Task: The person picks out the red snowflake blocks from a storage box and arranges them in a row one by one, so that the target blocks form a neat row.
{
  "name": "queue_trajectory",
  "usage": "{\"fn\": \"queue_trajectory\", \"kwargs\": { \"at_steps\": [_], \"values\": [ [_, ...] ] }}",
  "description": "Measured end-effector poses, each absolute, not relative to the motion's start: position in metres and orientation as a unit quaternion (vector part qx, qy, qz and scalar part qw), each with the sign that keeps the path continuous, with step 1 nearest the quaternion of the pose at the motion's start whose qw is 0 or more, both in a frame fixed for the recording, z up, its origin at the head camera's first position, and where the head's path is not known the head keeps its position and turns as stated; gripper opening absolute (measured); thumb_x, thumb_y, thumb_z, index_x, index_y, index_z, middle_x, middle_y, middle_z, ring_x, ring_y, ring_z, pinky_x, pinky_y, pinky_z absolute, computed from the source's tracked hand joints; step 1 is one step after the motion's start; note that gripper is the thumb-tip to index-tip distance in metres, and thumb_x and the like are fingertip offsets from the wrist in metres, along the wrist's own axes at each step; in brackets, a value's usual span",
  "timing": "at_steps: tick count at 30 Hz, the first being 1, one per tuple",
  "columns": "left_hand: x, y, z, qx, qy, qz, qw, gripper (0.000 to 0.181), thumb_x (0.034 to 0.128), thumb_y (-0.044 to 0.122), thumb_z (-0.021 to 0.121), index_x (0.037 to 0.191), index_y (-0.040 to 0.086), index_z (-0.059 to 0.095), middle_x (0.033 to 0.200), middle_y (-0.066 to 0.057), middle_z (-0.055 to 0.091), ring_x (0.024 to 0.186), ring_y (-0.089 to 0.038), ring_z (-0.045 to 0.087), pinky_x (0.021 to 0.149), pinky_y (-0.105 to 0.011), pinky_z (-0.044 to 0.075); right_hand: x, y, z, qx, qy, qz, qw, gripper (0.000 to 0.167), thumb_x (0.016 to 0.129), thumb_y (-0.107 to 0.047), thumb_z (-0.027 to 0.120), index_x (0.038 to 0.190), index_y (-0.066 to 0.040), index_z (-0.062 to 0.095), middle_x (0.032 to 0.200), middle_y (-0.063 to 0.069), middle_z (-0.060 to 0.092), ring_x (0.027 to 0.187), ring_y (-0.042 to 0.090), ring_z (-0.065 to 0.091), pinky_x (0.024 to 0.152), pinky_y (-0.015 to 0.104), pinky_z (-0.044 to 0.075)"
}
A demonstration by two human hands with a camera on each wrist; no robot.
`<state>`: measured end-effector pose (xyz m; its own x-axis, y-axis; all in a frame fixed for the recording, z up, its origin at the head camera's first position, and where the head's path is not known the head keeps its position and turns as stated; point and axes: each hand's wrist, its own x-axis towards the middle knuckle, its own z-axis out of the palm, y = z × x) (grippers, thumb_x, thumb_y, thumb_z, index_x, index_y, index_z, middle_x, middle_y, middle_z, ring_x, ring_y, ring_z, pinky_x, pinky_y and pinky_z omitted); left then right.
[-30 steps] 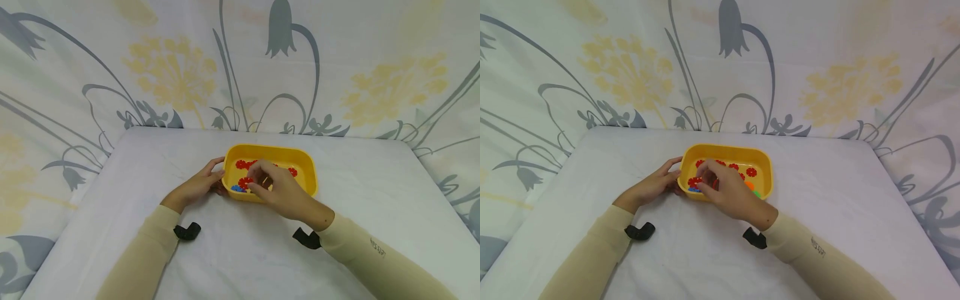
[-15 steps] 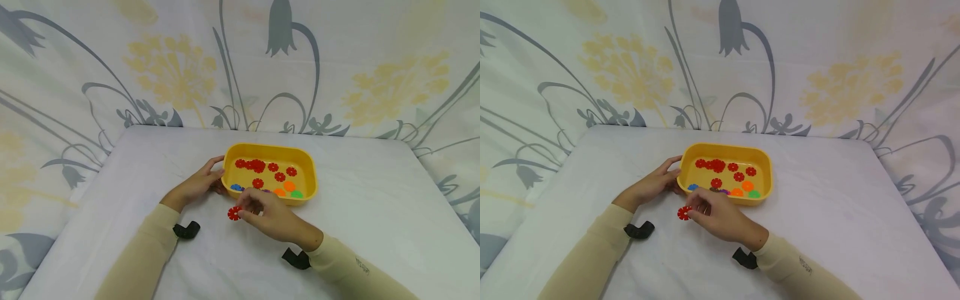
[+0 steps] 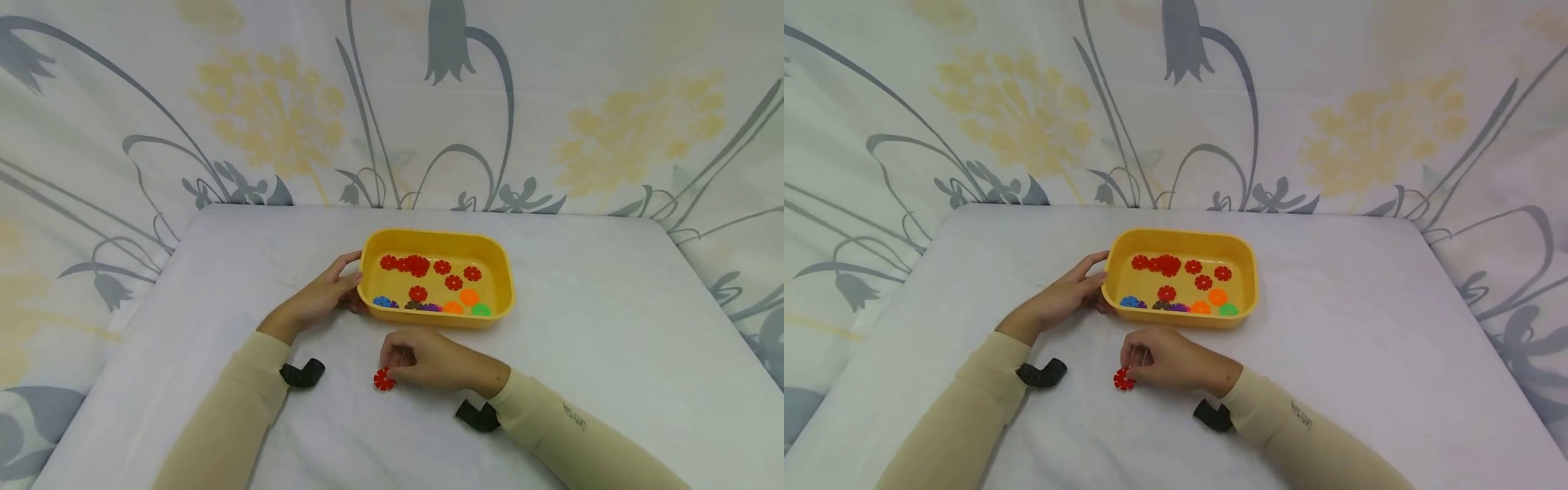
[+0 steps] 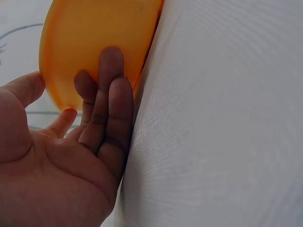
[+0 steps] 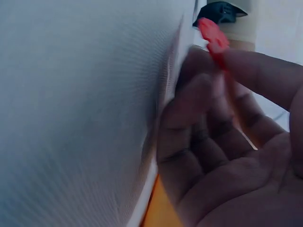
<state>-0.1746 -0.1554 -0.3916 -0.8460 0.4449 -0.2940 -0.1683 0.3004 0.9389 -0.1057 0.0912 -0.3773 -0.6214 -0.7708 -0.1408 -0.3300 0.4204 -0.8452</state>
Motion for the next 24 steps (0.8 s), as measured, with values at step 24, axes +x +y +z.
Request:
{"fn": "queue_trajectory", "kwargs": {
  "at_steps": [24],
  "values": [
    [-0.1727, -0.1533, -0.3909, 0.089, 0.758, 0.592, 0.257, 0.054, 0.1084, 0.037, 0.040, 0.158, 0.030, 0.020, 0.103, -0.013, 0.070, 0.095, -0.023, 0.067, 0.092, -0.033, 0.055, -0.1028, 0.0877, -0.3840, -0.317, 0.837, -0.362, 0.259, 0.008, 0.089, -0.010, 0.075, 0.090, -0.015, 0.068, 0.072, -0.008, 0.060, 0.067, 0.005, 0.053, 0.064, 0.019, 0.050]
  ]
}}
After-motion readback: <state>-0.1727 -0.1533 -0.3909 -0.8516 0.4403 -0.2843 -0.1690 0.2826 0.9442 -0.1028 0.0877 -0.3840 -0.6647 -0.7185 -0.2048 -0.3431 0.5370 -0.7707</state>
